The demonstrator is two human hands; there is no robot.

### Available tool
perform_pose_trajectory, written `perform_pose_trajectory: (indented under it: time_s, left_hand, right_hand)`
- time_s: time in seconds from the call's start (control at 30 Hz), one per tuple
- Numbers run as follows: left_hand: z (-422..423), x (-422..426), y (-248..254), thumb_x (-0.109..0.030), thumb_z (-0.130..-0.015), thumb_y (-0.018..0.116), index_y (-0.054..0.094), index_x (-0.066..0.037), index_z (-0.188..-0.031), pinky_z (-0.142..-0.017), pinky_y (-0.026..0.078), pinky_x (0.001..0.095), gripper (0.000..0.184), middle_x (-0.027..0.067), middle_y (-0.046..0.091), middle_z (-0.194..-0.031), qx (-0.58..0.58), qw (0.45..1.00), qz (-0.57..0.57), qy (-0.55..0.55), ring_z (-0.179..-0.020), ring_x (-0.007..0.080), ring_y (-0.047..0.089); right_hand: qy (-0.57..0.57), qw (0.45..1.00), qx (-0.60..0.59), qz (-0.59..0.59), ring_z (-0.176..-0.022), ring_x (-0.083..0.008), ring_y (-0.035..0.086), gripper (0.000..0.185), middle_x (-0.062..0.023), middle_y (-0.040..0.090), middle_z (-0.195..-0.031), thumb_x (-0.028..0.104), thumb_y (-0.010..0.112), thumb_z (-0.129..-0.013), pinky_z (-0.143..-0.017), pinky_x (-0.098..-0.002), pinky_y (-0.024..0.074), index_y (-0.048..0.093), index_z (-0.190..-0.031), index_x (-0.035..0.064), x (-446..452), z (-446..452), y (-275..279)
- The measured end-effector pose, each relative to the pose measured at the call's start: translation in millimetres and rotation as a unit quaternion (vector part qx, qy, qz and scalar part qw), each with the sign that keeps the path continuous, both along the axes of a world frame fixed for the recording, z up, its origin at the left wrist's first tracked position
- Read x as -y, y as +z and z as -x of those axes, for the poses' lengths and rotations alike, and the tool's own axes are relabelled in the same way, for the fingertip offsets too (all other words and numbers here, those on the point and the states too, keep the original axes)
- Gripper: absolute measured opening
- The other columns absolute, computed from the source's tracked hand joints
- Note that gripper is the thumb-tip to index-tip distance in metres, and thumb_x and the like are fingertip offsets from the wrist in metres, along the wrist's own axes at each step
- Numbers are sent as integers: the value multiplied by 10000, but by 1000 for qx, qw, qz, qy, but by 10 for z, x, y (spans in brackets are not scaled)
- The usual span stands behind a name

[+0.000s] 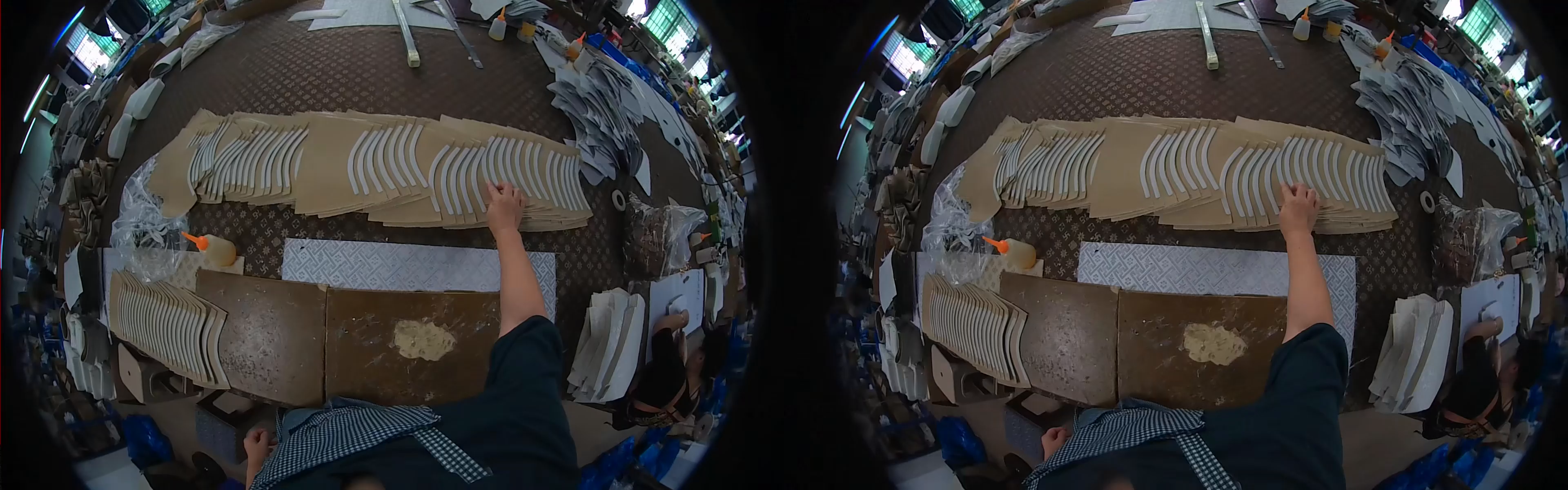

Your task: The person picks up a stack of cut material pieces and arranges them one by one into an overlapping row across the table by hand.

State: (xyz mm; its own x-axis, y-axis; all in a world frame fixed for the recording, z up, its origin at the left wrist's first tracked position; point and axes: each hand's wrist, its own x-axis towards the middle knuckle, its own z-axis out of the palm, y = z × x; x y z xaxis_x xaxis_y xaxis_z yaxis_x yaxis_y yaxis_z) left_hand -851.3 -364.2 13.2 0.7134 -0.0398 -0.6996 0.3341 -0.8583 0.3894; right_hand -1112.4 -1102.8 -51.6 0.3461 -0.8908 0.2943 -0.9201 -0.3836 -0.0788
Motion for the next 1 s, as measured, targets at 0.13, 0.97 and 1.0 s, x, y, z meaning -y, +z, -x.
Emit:
perform_pose_trajectory:
  time_s: [0.13, 0.97, 1.0]
  left_hand:
    - [143, 75, 71, -107, -910, 563, 641, 33, -1009, -526, 476, 274, 189, 72, 630, -770, -21, 999, -34, -7, -631, 117, 580]
    - [-1135, -136, -660, -173, -876, 588, 585, -20, -1086, -590, 524, 322, 259, 80, 634, -878, 63, 942, 228, 237, -750, 192, 631]
    - [-1273, -153, -723, -164, -876, 585, 564, -14, -1118, -588, 518, 323, 285, 80, 629, -880, 64, 932, 232, 269, -756, 193, 629]
  right_hand:
    - [21, 999, -19, 26, -1118, -244, 454, 219, -17, 533, -1114, 152, 582, -854, -1063, -457, 275, 695, -1038, 187, 11, -36, 102]
    - [117, 756, 433, -477, -646, -87, 492, 132, -17, 576, -734, 114, 656, -865, -592, -253, 428, 628, -828, -11, -4333, -607, 340]
    - [122, 749, 424, -495, -644, -73, 486, 138, -9, 579, -725, 118, 647, -877, -590, -243, 425, 633, -838, -13, -4446, -693, 381]
